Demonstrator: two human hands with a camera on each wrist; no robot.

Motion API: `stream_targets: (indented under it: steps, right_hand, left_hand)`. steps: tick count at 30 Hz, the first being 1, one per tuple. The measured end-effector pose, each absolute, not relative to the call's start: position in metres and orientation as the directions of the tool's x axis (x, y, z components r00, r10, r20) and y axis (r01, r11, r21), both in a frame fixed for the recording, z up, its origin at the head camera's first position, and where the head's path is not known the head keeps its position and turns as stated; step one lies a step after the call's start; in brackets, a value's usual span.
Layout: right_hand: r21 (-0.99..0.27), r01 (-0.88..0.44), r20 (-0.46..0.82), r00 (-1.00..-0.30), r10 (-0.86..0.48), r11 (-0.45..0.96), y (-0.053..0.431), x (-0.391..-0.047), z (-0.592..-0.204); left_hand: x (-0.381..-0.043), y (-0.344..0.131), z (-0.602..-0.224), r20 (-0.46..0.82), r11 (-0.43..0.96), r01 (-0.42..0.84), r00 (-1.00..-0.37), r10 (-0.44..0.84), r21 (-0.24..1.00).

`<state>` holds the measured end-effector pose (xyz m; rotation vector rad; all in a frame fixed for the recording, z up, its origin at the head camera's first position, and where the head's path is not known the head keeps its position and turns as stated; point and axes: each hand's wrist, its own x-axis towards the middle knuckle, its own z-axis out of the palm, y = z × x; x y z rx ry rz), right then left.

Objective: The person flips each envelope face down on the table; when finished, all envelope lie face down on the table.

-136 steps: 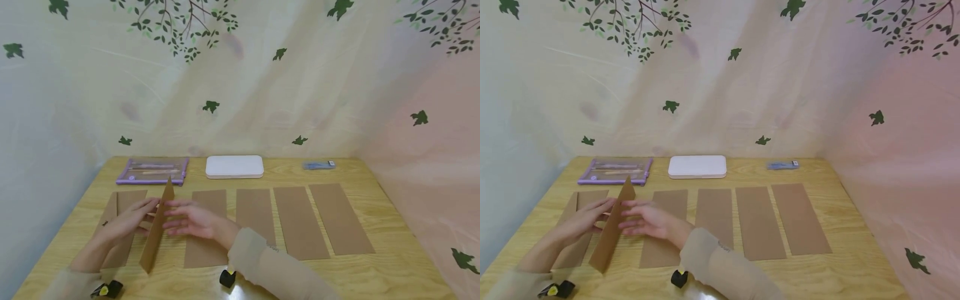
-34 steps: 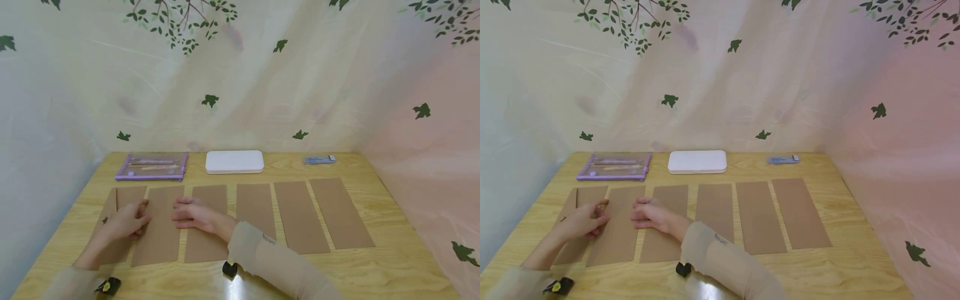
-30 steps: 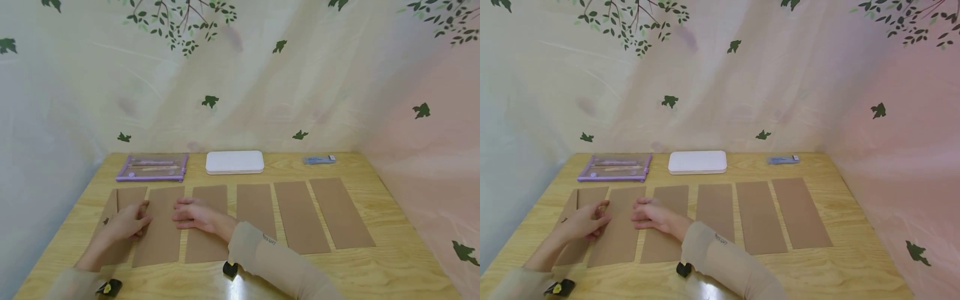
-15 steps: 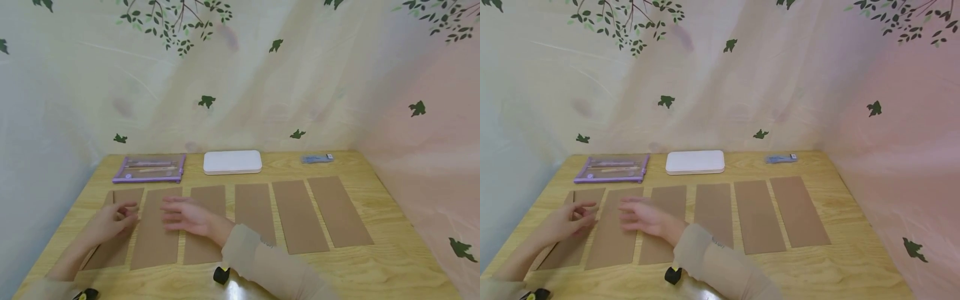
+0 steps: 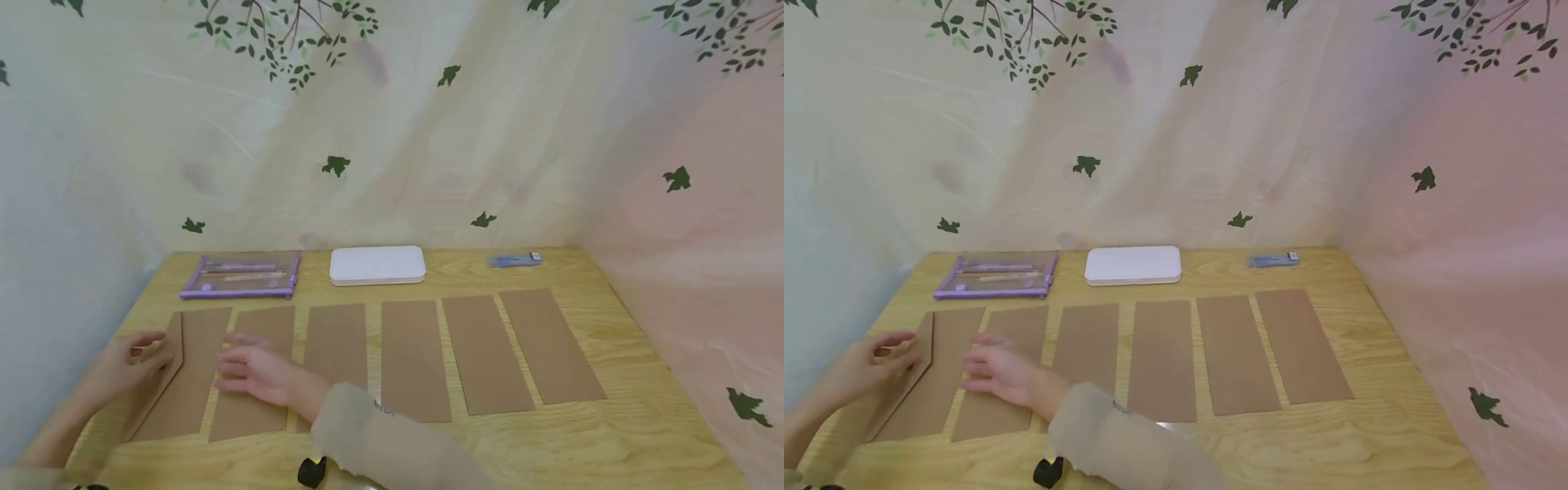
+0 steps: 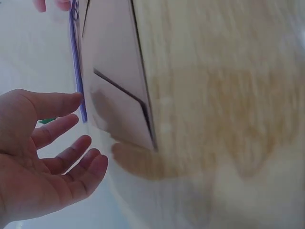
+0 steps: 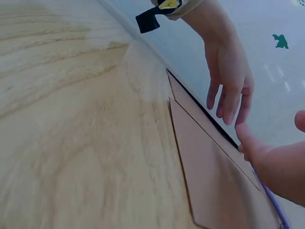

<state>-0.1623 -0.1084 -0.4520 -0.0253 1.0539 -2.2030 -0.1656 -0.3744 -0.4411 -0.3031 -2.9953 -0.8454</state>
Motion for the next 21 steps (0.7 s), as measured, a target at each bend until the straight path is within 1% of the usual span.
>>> stream_targets:
  steps: [9,12,17,21]
  right_hand:
    - [-0.686,0.598,-0.302,-0.753,-0.585,-0.416,-0.129,-0.159,-0.455]
    - [-0.679,0.605,-0.309,-0.749,-0.586,-0.416,-0.131,-0.159,-0.456]
    - [-0.629,0.630,-0.333,-0.748,-0.573,-0.456,-0.130,-0.158,-0.456]
    - [-0.603,0.637,-0.356,-0.753,-0.553,-0.480,-0.129,-0.158,-0.457]
  left_hand:
    - [-0.165,-0.394,-0.446,0.027,0.795,0.106,-0.993,0.111,0.598]
    - [-0.164,-0.397,-0.445,0.006,0.798,0.078,-0.996,0.093,0.597]
    - [-0.166,-0.397,-0.444,-0.043,0.822,0.022,-0.997,0.057,0.569]
    - [-0.166,-0.393,-0.446,-0.051,0.826,0.010,-0.998,0.046,0.563]
